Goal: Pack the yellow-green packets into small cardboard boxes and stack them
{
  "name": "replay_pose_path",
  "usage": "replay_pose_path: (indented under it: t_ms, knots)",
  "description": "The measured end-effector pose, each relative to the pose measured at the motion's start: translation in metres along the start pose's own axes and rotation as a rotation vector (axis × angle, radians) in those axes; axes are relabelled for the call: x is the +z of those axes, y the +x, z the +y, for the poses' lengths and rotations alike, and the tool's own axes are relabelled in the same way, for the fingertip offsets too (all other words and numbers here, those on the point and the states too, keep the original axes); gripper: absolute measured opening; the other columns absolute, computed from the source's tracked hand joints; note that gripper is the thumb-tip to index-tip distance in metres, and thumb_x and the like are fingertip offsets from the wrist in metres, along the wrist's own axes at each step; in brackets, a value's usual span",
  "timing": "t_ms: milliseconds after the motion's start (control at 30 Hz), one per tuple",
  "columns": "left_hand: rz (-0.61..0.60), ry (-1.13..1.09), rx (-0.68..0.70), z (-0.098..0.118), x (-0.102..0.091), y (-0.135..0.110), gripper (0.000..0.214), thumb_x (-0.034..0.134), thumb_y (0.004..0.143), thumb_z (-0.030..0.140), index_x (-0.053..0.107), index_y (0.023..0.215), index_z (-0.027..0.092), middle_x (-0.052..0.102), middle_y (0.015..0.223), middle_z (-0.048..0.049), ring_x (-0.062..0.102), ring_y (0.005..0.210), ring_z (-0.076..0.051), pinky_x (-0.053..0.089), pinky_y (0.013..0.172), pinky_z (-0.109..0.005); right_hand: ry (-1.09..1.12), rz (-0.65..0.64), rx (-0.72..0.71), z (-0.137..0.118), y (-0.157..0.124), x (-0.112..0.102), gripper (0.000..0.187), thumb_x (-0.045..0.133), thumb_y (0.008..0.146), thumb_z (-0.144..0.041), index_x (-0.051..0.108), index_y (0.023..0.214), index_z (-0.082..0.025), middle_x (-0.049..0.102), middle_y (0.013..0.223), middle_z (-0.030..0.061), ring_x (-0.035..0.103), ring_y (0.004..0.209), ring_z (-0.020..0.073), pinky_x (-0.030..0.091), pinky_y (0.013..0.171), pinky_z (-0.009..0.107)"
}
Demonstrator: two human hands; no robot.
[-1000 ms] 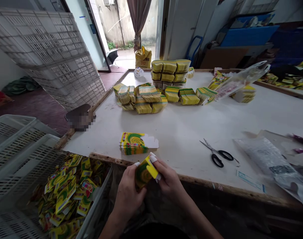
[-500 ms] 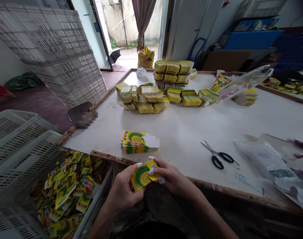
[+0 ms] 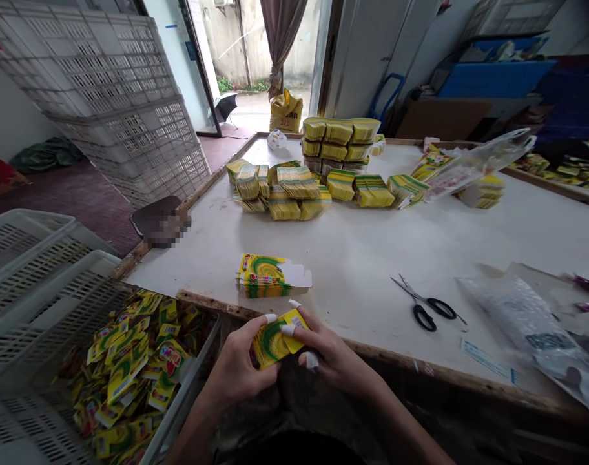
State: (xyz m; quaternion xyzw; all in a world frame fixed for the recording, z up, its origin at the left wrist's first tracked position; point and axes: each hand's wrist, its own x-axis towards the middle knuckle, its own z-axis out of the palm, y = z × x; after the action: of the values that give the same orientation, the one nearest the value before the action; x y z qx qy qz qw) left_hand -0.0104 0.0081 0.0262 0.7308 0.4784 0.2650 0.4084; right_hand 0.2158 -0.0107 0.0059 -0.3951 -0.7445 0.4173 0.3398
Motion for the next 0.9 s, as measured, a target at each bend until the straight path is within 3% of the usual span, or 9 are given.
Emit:
replay_pose_path:
  t_ms: [100, 200, 267, 400, 533, 600, 733, 800, 900]
  knots:
    - [0.021, 0.000, 0.034, -0.001, 0.002, 0.002, 0.059, 0.068, 0.069, 0.017, 0.052, 0.126, 0.017, 0.066, 0.122, -0.0094, 0.065, 0.107, -0.023, 0.055, 0.092, -0.033, 0.085, 0.068, 0.020, 0.006, 0.001, 0.010, 0.054, 0.042, 0.099, -0.034, 0.028, 0.151, -0.028, 0.022, 0.160, 0.0121, 0.019, 0.147, 0.0258, 0.024, 0.116, 0.046]
    - [0.056, 0.001, 0.041, -0.006, 0.005, 0.000, 0.059, 0.067, 0.071, 0.019, 0.050, 0.127, 0.017, 0.064, 0.124, -0.0097, 0.064, 0.110, -0.023, 0.054, 0.094, -0.033, 0.075, 0.136, 0.008, 0.011, 0.006, 0.022, 0.057, 0.040, 0.099, -0.031, 0.022, 0.152, -0.025, 0.023, 0.159, 0.0134, 0.018, 0.148, 0.0266, 0.022, 0.117, 0.049]
    - [0.068, -0.005, 0.013, -0.010, 0.008, -0.001, 0.059, 0.067, 0.073, 0.021, 0.048, 0.129, 0.016, 0.063, 0.125, -0.0104, 0.064, 0.110, -0.023, 0.054, 0.093, -0.032, 0.089, 0.178, 0.013, 0.012, 0.010, 0.027, 0.060, 0.048, 0.096, -0.032, 0.025, 0.151, -0.023, 0.029, 0.157, 0.0149, 0.025, 0.145, 0.0294, 0.026, 0.116, 0.049]
    - [0.068, -0.059, -0.025, -0.016, 0.012, -0.007, 0.060, 0.066, 0.076, 0.023, 0.046, 0.132, 0.018, 0.062, 0.128, -0.0092, 0.063, 0.113, -0.023, 0.053, 0.096, -0.032, 0.203, 0.256, 0.080, 0.007, 0.016, 0.033, 0.070, 0.066, 0.084, -0.032, 0.033, 0.145, -0.023, 0.050, 0.141, 0.0147, 0.051, 0.127, 0.0303, 0.044, 0.105, 0.044]
    - [0.080, -0.078, -0.089, -0.027, -0.004, -0.018, 0.060, 0.066, 0.077, 0.032, 0.046, 0.132, 0.019, 0.063, 0.127, -0.0098, 0.065, 0.109, -0.025, 0.055, 0.093, -0.034, 0.136, 0.242, 0.034, -0.002, 0.028, 0.033, 0.075, 0.072, 0.078, -0.029, 0.035, 0.143, -0.022, 0.051, 0.138, 0.0141, 0.055, 0.121, 0.0288, 0.046, 0.101, 0.041]
    - [0.226, 0.088, -0.166, -0.038, -0.023, -0.025, 0.062, 0.066, 0.075, 0.040, 0.048, 0.130, 0.017, 0.064, 0.123, -0.0131, 0.066, 0.106, -0.029, 0.055, 0.090, -0.041, 0.044, 0.291, 0.036, -0.004, 0.042, 0.027, 0.068, 0.071, 0.079, -0.029, 0.039, 0.139, -0.021, 0.057, 0.129, 0.0134, 0.061, 0.110, 0.0262, 0.050, 0.094, 0.038]
    - [0.721, 0.636, -0.314, -0.061, -0.063, -0.036, 0.078, 0.060, 0.070, 0.058, 0.051, 0.127, 0.006, 0.056, 0.128, -0.0254, 0.050, 0.122, -0.045, 0.038, 0.103, -0.061, -0.271, 0.463, 0.169, 0.002, 0.080, 0.008, 0.040, 0.057, 0.085, -0.018, 0.052, 0.125, -0.017, 0.066, 0.112, 0.0132, 0.060, 0.102, 0.0259, 0.049, 0.091, 0.040]
    - [0.771, 0.645, -0.321, -0.067, -0.068, -0.037, 0.081, 0.057, 0.070, 0.063, 0.052, 0.126, 0.003, 0.056, 0.127, -0.0270, 0.049, 0.122, -0.046, 0.038, 0.102, -0.062, -0.330, 0.470, 0.194, 0.007, 0.098, 0.002, 0.039, 0.055, 0.081, -0.011, 0.056, 0.120, -0.014, 0.066, 0.110, 0.0162, 0.058, 0.102, 0.0295, 0.046, 0.092, 0.045]
    - [0.663, 0.367, -0.226, -0.066, -0.050, -0.035, 0.064, 0.061, 0.071, 0.060, 0.062, 0.114, 0.013, 0.065, 0.116, -0.0178, 0.058, 0.113, -0.037, 0.044, 0.100, -0.054, -0.363, 0.442, 0.203, 0.013, 0.115, 0.000, 0.040, 0.052, 0.074, -0.001, 0.060, 0.111, -0.013, 0.066, 0.103, 0.0173, 0.057, 0.098, 0.0313, 0.045, 0.089, 0.048]
